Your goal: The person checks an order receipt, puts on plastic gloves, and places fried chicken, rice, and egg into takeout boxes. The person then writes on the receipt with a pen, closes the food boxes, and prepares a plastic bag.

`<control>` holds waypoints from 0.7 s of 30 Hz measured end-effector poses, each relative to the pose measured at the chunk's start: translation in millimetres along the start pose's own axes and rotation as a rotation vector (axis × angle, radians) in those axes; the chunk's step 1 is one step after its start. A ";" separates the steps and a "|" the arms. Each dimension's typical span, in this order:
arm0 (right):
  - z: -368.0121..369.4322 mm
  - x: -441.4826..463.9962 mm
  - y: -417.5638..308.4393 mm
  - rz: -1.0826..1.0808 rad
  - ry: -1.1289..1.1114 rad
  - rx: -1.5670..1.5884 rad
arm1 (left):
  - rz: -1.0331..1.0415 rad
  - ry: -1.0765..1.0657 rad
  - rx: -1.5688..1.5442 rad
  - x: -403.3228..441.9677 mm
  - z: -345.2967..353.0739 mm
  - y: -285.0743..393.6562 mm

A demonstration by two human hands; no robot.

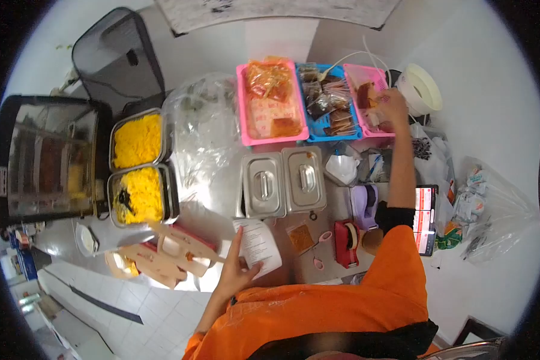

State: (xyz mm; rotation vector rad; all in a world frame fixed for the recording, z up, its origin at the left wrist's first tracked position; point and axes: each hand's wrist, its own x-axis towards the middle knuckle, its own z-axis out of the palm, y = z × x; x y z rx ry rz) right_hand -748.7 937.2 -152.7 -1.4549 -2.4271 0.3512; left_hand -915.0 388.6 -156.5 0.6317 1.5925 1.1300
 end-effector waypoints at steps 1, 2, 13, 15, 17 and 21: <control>-5.6 -0.6 -2.0 -0.084 -0.060 0.139 | 0.004 -0.045 -0.017 -2.1 -1.5 -13.0; -17.9 -12.5 -24.3 -0.159 -0.086 0.235 | 0.051 -0.053 0.011 -6.9 0.3 -10.8; -32.8 -233.2 -339.9 -0.872 -0.804 0.691 | 0.291 -0.142 0.165 -110.5 -31.5 -22.3; -12.7 -272.1 -381.6 -0.877 -0.924 0.690 | 0.278 -0.171 0.134 -133.0 -47.7 -30.5; 12.0 -312.0 -416.7 -0.786 -1.080 0.669 | 0.257 -0.187 0.097 -158.5 -69.0 -36.3; 56.2 -381.0 -458.6 -0.701 -0.925 0.385 | 0.295 -0.227 0.076 -206.4 -123.5 -60.1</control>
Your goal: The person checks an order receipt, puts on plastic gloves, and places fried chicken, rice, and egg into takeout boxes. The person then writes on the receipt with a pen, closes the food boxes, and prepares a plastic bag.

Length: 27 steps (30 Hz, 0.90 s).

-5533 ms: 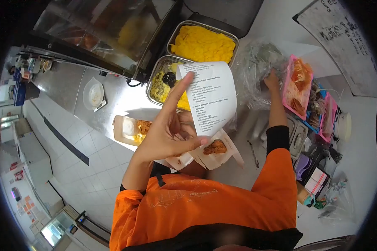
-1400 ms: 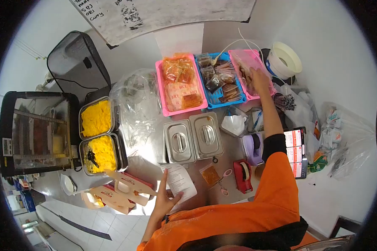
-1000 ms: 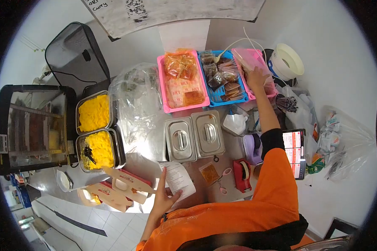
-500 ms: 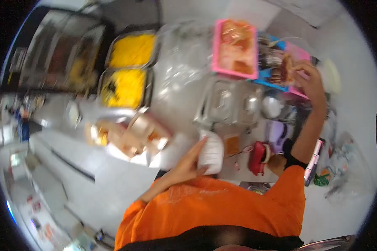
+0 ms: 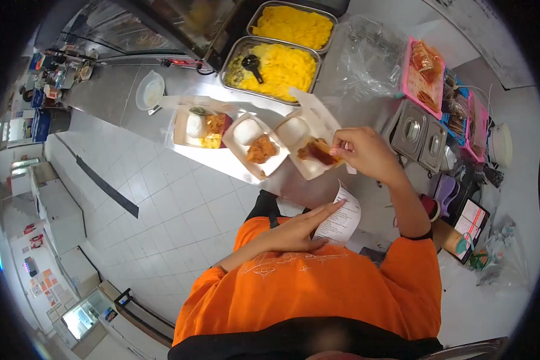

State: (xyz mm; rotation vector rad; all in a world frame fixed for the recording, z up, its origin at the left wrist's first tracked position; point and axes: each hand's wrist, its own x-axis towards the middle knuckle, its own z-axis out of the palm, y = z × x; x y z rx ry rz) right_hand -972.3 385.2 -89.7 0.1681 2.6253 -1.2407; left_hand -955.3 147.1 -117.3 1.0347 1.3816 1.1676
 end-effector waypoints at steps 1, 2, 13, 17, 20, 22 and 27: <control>16.2 2.5 -7.2 -0.010 0.084 -0.053 | 0.000 0.001 -0.009 -15.7 -9.2 -3.4; 28.0 5.6 -15.8 -0.022 0.164 -0.105 | -0.003 0.005 -0.018 -32.7 -18.6 -7.0; 83.3 48.7 -112.5 -0.010 0.111 0.273 | 0.089 0.565 -0.454 -172.0 -130.9 0.7; 121.5 68.2 -99.8 -0.084 0.088 0.158 | 0.304 0.600 -0.299 -185.5 -153.0 16.2; 145.4 72.7 -92.8 0.127 0.055 0.164 | 0.372 0.585 -0.235 -187.9 -161.1 22.2; 149.4 73.8 -96.2 0.128 0.056 0.119 | 0.381 0.574 -0.226 -188.0 -163.3 22.2; 163.7 72.8 -83.9 0.137 0.076 -0.001 | 0.409 0.537 -0.244 -188.6 -166.8 20.3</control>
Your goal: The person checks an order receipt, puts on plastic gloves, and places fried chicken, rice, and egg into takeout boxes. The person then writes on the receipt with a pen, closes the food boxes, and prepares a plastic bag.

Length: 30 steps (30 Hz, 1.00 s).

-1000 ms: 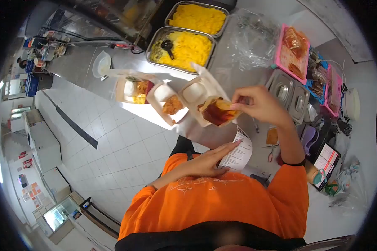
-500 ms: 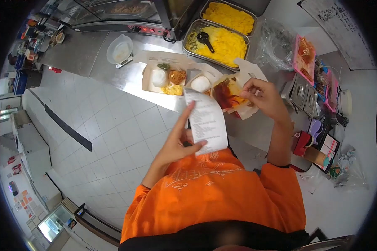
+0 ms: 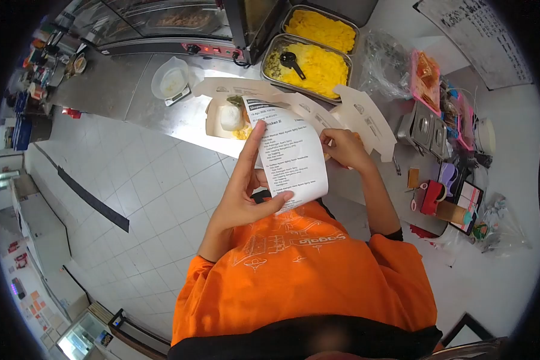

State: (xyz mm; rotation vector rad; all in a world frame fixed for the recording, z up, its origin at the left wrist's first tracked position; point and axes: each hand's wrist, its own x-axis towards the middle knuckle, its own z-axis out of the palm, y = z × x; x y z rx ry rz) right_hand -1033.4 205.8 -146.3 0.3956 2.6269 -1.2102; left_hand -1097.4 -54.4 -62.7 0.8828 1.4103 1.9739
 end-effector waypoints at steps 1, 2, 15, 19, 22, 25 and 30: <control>3.5 0.6 5.8 0.001 -0.002 -0.011 | -0.003 -0.001 -0.004 0.2 -0.8 0.5; 8.3 2.3 12.7 0.000 -0.004 -0.023 | -0.005 -0.001 -0.007 0.5 -0.9 0.7; 27.8 7.7 51.2 0.005 0.028 0.039 | -0.049 0.049 -0.071 2.9 8.4 -0.1; 27.5 9.8 56.3 -0.001 0.027 -0.006 | -0.031 0.092 0.012 0.1 3.4 -4.0; 18.7 9.7 46.3 0.020 0.085 -0.032 | 0.041 0.194 0.153 -3.6 -17.1 -9.3; 9.8 12.0 28.3 0.060 0.126 -0.067 | 0.092 0.344 0.217 -9.6 -39.9 -4.7; 17.5 28.4 25.3 0.083 0.152 -0.063 | 0.046 0.411 0.261 -21.6 -53.6 -0.2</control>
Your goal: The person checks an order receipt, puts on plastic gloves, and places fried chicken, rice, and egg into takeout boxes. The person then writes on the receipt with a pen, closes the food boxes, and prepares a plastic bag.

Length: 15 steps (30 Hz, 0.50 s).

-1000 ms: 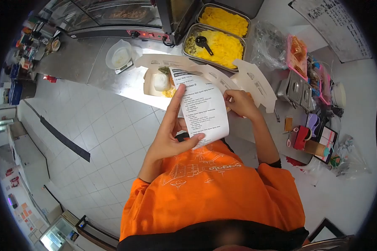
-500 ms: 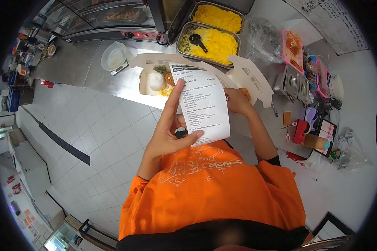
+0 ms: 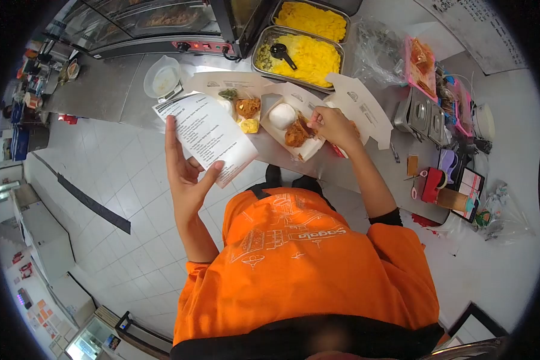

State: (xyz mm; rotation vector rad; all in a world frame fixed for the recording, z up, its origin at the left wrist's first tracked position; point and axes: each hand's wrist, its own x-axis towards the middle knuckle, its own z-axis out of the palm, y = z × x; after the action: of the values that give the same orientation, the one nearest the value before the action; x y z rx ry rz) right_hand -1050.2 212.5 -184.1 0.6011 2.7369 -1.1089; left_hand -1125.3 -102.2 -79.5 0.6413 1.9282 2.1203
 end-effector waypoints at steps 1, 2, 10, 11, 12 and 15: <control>2.5 2.5 -1.9 0.025 -0.013 -0.002 | -0.001 -0.001 0.003 -0.9 0.9 -0.3; 5.7 3.6 -3.5 -0.034 0.010 -0.023 | -0.002 -0.004 0.005 -1.7 2.1 -0.7; 28.4 39.0 -56.1 -0.293 -0.032 0.050 | 0.071 0.235 0.190 -3.4 -38.7 4.4; 35.7 48.6 -66.1 -0.329 -0.055 0.063 | 0.063 0.258 0.210 -5.3 -43.6 7.5; 44.3 59.4 -76.6 -0.367 -0.079 0.075 | 0.056 0.285 0.229 -7.6 -48.2 10.9; 71.6 88.7 -109.3 -0.433 -0.180 0.113 | 0.039 0.328 0.225 -15.7 -55.8 14.9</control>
State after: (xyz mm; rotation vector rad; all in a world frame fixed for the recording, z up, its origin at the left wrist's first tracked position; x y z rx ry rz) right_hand -1177.8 119.6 -189.1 -0.0922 2.7252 -1.3340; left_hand -1134.2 -160.7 -70.7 0.3878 2.3700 2.1614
